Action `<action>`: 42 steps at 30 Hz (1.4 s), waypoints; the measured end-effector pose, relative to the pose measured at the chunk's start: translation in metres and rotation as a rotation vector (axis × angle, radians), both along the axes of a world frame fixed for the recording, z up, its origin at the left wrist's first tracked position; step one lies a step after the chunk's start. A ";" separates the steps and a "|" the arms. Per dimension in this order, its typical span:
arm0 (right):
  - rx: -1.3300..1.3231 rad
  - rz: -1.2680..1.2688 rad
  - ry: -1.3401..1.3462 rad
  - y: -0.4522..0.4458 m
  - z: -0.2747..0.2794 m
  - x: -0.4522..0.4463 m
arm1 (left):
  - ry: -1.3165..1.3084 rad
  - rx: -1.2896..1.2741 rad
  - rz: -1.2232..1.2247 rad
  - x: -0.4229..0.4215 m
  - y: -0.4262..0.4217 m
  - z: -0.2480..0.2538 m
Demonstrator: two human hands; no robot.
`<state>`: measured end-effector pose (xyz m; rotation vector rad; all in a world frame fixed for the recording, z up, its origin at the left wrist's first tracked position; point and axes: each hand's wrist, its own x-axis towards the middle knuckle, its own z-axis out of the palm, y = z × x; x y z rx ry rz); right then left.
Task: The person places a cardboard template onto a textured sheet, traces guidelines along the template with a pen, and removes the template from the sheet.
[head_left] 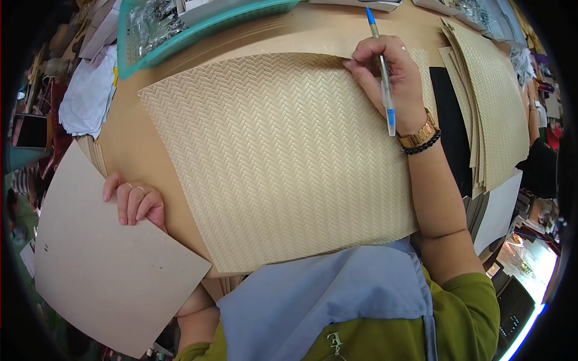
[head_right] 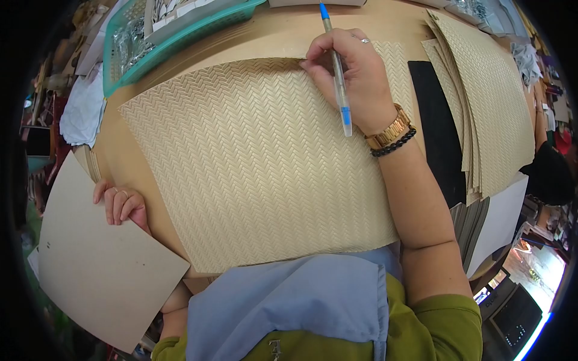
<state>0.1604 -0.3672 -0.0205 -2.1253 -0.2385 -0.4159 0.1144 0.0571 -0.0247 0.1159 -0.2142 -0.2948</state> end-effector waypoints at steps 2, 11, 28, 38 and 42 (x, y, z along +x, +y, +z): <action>-0.001 0.004 -0.018 0.000 0.000 0.001 | -0.002 -0.001 0.001 0.000 0.000 0.000; 0.055 0.024 -0.071 0.001 -0.004 0.004 | -0.010 -0.011 -0.009 0.001 0.002 -0.003; -0.191 0.138 -0.099 0.003 0.008 0.004 | 0.000 0.012 -0.004 0.000 0.003 -0.002; -0.164 0.107 -0.091 0.001 0.004 0.004 | -0.017 -0.009 -0.012 0.001 0.002 -0.004; -0.153 0.106 -0.108 0.003 0.005 0.004 | -0.012 -0.014 -0.016 0.002 0.002 -0.004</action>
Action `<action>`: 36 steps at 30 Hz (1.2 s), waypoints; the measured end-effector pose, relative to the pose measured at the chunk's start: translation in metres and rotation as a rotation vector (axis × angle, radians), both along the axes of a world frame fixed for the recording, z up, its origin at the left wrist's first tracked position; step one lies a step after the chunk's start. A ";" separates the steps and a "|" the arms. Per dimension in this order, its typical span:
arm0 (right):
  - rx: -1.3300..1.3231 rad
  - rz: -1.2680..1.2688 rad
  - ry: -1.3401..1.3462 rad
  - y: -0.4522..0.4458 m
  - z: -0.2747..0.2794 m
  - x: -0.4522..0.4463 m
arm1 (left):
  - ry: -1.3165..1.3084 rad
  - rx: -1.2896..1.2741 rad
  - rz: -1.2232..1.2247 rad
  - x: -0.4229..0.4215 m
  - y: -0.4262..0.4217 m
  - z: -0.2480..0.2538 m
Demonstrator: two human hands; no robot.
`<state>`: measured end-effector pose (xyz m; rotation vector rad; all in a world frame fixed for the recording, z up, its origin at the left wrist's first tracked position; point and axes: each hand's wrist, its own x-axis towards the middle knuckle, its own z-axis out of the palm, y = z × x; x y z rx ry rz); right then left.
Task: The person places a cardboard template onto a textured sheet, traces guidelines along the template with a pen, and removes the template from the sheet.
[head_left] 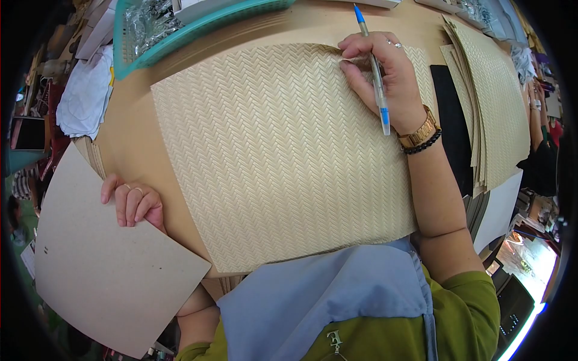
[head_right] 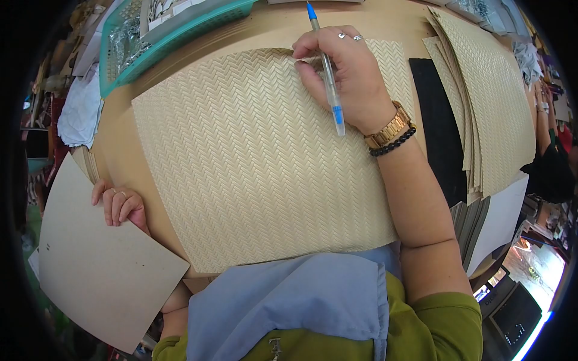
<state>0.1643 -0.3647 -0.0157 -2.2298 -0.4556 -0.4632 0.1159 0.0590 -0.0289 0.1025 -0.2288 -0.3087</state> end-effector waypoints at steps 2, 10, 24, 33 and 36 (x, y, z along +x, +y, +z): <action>-0.001 0.006 -0.007 0.000 0.000 0.000 | 0.001 -0.001 0.001 0.000 0.000 0.000; 0.025 -0.024 0.019 0.000 -0.004 0.000 | 0.025 -0.012 0.006 -0.001 -0.004 0.004; -0.013 0.008 0.029 -0.001 -0.002 0.001 | 0.019 -0.003 -0.005 -0.002 -0.003 0.007; -0.018 -0.014 -0.018 -0.003 -0.007 0.002 | -0.010 0.008 -0.085 0.003 0.000 0.000; -0.024 -0.025 -0.018 -0.003 -0.010 0.003 | -0.044 0.007 -0.099 0.006 0.002 -0.005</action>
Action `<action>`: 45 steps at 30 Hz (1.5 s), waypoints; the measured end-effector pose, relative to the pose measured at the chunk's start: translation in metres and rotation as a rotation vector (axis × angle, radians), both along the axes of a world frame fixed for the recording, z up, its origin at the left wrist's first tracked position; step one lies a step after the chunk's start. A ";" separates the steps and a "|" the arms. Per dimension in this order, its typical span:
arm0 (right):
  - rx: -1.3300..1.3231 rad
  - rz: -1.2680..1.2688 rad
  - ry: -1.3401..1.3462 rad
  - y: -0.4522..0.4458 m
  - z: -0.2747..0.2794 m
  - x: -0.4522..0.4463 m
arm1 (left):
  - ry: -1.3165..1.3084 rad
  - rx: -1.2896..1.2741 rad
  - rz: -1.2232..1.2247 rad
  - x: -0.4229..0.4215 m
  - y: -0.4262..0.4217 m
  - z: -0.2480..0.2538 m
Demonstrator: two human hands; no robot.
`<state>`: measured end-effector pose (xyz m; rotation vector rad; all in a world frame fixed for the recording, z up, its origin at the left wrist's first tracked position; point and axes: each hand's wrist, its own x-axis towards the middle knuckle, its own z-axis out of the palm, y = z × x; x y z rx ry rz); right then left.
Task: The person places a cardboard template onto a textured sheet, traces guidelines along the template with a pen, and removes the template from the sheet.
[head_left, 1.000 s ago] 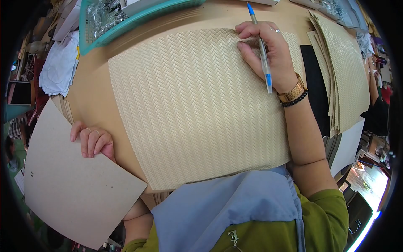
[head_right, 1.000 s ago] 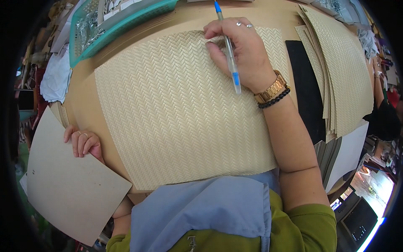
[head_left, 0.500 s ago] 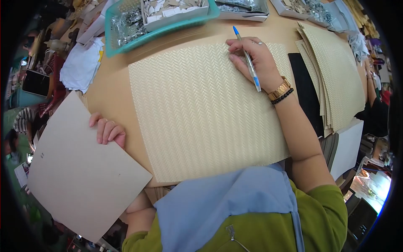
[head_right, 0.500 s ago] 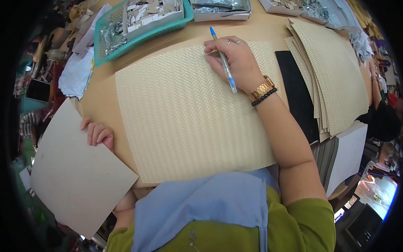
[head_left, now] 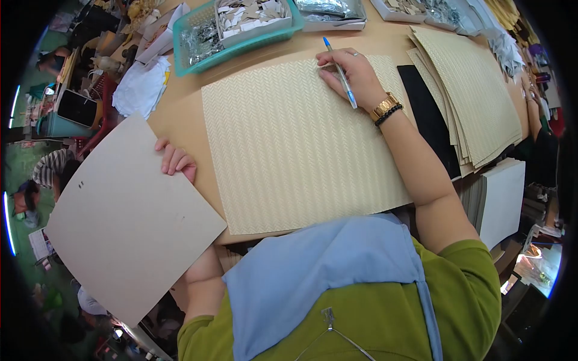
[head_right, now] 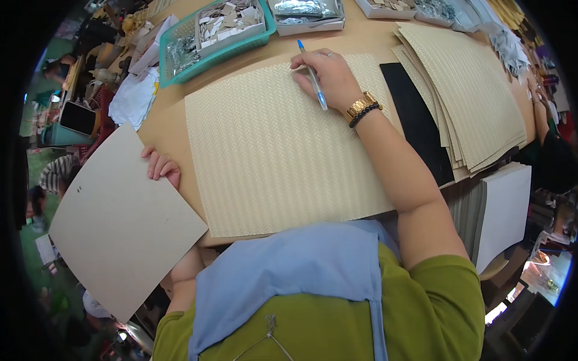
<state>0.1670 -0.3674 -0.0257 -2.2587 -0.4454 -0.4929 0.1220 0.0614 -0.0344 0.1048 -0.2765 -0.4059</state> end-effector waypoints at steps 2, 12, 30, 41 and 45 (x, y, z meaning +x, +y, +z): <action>0.004 -0.002 0.011 -0.001 -0.003 0.000 | -0.006 -0.002 -0.002 0.000 -0.001 -0.001; -0.251 -0.369 0.162 -0.069 0.033 -0.070 | -0.010 -0.010 -0.038 0.003 0.003 -0.004; -0.032 -0.440 0.287 -0.079 0.019 -0.133 | -0.005 -0.051 0.005 -0.061 -0.002 0.015; 0.888 0.063 0.352 0.010 0.071 -0.138 | -0.002 -0.118 0.061 -0.103 0.012 -0.005; 1.166 0.219 0.467 0.055 0.095 -0.145 | 0.006 -0.150 0.052 -0.100 0.009 -0.001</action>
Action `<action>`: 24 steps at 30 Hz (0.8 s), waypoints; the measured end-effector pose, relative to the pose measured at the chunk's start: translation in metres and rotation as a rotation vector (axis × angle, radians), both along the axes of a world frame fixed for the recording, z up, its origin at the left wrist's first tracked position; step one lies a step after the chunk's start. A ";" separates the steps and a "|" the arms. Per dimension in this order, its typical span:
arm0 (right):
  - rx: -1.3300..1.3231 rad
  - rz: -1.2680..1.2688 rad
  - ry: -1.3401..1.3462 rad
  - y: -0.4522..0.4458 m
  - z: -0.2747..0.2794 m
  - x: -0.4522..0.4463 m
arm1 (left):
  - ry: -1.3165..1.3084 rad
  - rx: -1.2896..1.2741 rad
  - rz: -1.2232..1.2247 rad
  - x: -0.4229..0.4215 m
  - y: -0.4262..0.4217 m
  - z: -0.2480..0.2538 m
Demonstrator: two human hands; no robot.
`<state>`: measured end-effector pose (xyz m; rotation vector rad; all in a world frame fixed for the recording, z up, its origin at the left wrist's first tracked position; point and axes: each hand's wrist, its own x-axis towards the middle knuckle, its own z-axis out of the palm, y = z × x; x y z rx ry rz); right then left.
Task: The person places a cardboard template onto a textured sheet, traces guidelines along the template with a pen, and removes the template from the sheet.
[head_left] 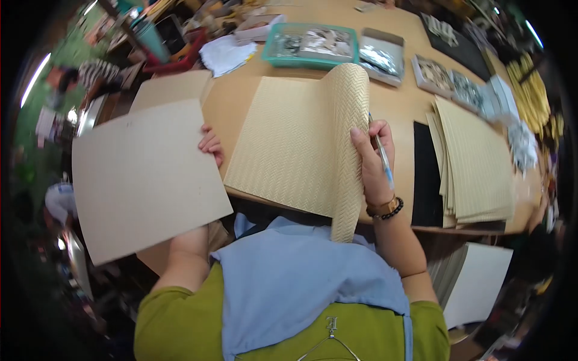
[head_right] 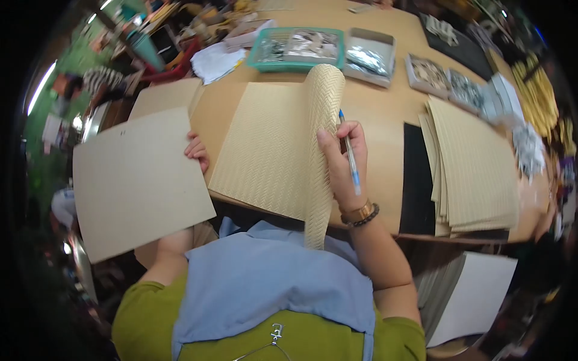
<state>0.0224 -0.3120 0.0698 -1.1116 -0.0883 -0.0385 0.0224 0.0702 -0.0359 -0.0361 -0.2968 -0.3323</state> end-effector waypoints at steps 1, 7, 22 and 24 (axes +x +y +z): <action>0.025 0.008 -0.006 0.007 0.003 -0.002 | -0.006 0.001 -0.001 -0.002 -0.001 0.001; 0.143 0.115 -0.044 0.054 0.041 0.010 | 0.083 0.050 0.086 -0.009 -0.004 0.008; -0.132 -0.685 -0.476 -0.044 0.023 0.108 | -0.107 -0.010 -0.025 0.006 0.007 -0.013; -0.258 -0.603 -0.284 -0.053 -0.054 0.082 | -0.099 -0.005 -0.033 0.008 0.009 -0.015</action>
